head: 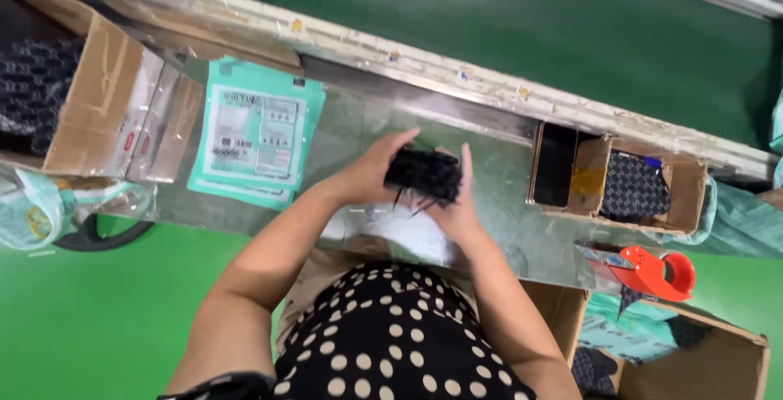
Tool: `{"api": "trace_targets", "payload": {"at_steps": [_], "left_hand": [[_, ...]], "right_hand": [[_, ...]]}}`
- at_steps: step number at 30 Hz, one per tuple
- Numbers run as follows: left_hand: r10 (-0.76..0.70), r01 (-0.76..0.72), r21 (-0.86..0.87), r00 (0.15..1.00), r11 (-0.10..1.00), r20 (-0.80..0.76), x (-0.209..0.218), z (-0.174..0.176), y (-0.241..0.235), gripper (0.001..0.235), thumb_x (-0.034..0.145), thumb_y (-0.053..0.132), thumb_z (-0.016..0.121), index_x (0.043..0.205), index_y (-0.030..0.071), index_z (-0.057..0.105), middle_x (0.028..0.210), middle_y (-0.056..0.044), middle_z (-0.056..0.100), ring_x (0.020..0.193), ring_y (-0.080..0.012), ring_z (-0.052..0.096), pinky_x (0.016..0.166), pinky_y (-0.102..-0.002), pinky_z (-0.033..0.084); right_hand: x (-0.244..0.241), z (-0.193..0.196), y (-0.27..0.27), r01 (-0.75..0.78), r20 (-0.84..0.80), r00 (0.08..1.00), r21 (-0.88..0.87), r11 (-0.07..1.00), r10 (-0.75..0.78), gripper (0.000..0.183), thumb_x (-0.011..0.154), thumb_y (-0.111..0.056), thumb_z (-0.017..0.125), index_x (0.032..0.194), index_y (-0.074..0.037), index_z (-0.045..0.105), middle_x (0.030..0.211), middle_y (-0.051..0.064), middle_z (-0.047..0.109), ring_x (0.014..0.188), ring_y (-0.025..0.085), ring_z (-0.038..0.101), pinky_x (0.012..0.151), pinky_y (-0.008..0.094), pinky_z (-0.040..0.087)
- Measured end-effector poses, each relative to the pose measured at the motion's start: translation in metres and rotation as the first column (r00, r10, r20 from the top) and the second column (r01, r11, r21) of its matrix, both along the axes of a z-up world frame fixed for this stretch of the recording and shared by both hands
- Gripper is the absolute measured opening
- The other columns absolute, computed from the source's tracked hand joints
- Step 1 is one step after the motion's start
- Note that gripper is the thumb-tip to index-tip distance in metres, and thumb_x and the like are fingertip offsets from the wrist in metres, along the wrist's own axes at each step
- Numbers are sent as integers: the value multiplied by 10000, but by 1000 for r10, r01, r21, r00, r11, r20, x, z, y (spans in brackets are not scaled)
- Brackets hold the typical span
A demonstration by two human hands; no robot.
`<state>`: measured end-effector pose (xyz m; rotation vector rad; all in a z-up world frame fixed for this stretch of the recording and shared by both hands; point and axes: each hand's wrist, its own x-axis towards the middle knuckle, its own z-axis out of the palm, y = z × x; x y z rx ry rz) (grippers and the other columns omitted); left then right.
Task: The person is seen putting face masks into small plastic bags and arranging them on a conveyor belt in a manufacturing environment.
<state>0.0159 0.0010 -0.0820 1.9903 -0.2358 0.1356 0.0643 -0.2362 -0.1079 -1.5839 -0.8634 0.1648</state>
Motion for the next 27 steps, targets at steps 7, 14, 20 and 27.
{"api": "trace_targets", "payload": {"at_steps": [7, 14, 20, 27], "left_hand": [[163, -168, 65, 983, 984, 84, -6, -48, 9, 645, 755, -7, 722, 1369, 138, 591, 1337, -168, 685, 1301, -362, 628, 1135, -424, 481], [508, -569, 316, 822, 760, 257, -19, -67, 103, 343, 867, 27, 690, 1199, 108, 669, 1241, -127, 670, 1204, -394, 622, 1064, -475, 484], [723, -723, 441, 659, 532, 208, -37, -16, 166, 375, 824, 203, 818, 1126, 48, 658, 1156, -186, 575, 1023, -431, 606, 847, -500, 493], [685, -681, 348, 716, 644, 136, -30, -11, 150, 243, 905, 175, 781, 1000, 37, 606, 1064, -169, 600, 994, -422, 597, 846, -497, 496]], "right_hand": [[7, -63, -11, -159, -344, 925, 34, 987, 161, 593, 1021, -47, 628, 1561, -5, 387, 1559, 195, 480, 1443, 284, 475, 1240, 417, 357], [12, -26, -17, -18, -219, 975, -243, 970, -37, 375, 962, -128, 660, 1322, -175, 566, 1242, 109, 711, 1142, 226, 679, 1045, 362, 517], [10, 3, -14, 125, 288, 958, -426, 896, 3, 288, 832, -139, 733, 1114, -80, 737, 1123, 152, 738, 1050, 334, 679, 937, 436, 530], [24, -15, -13, 148, 534, 839, -403, 903, 101, 281, 852, -120, 703, 1126, -68, 734, 1133, 141, 747, 1062, 340, 698, 936, 434, 542]]}}
